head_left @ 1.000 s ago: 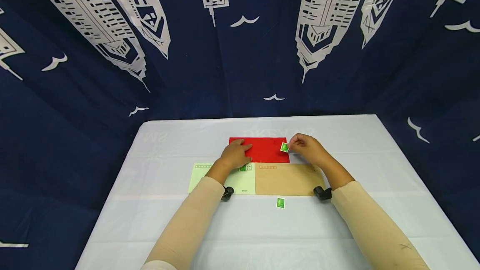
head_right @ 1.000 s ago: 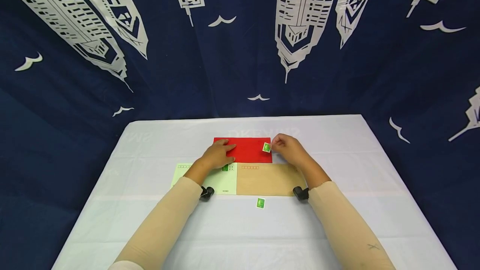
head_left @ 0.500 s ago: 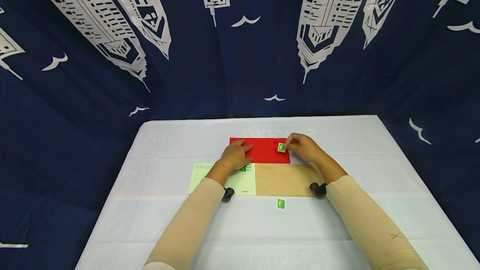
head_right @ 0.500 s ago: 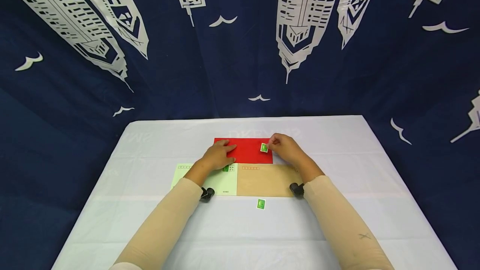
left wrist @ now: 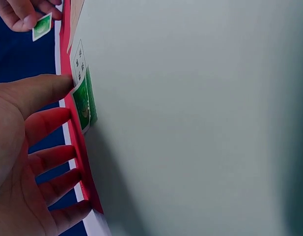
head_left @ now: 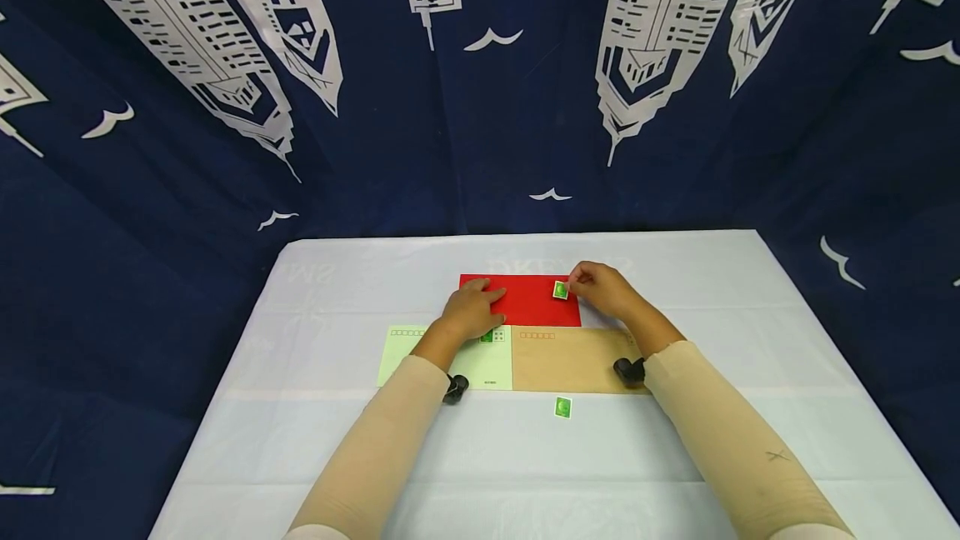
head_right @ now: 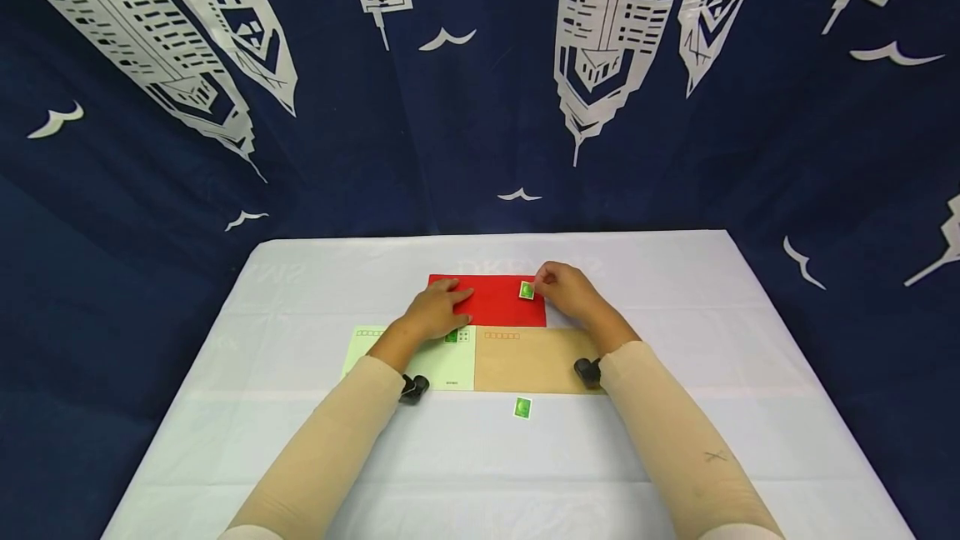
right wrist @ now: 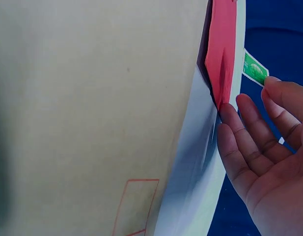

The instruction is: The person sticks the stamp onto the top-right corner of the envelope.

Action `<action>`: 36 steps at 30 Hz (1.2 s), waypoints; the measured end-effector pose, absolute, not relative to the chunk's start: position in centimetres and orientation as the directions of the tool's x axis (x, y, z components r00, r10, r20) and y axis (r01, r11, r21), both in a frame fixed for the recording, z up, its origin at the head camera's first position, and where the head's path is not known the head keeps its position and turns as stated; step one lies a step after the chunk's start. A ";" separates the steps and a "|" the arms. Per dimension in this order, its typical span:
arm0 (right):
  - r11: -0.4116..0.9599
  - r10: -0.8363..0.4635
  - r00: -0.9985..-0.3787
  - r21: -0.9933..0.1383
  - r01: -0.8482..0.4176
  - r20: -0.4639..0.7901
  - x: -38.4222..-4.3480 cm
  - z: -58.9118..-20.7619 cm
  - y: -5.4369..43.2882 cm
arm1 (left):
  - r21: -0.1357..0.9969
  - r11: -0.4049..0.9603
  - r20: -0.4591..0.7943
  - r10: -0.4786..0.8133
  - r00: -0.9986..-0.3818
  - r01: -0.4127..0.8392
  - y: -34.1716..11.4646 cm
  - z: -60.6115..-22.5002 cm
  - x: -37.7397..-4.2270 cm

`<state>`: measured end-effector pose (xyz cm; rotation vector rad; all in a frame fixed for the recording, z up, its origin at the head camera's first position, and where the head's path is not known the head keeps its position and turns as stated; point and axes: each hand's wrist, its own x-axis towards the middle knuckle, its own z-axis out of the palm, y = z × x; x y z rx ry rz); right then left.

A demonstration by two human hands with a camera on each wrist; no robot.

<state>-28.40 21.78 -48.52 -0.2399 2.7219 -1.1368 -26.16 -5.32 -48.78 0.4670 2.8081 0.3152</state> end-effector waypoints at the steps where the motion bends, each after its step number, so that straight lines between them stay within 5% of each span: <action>1: 0.699 -0.215 -0.971 -0.711 -0.079 -0.104 -28.5 -48.5 21.7 | 0.257 0.924 -0.233 0.343 -0.910 0.283 -5.3 -48.7 -26.2; 36: 0.697 -0.173 -0.975 -0.717 -0.022 -0.138 -31.4 -50.1 21.1 | 0.259 0.921 -0.232 0.351 -0.907 0.290 -5.4 -48.8 -25.9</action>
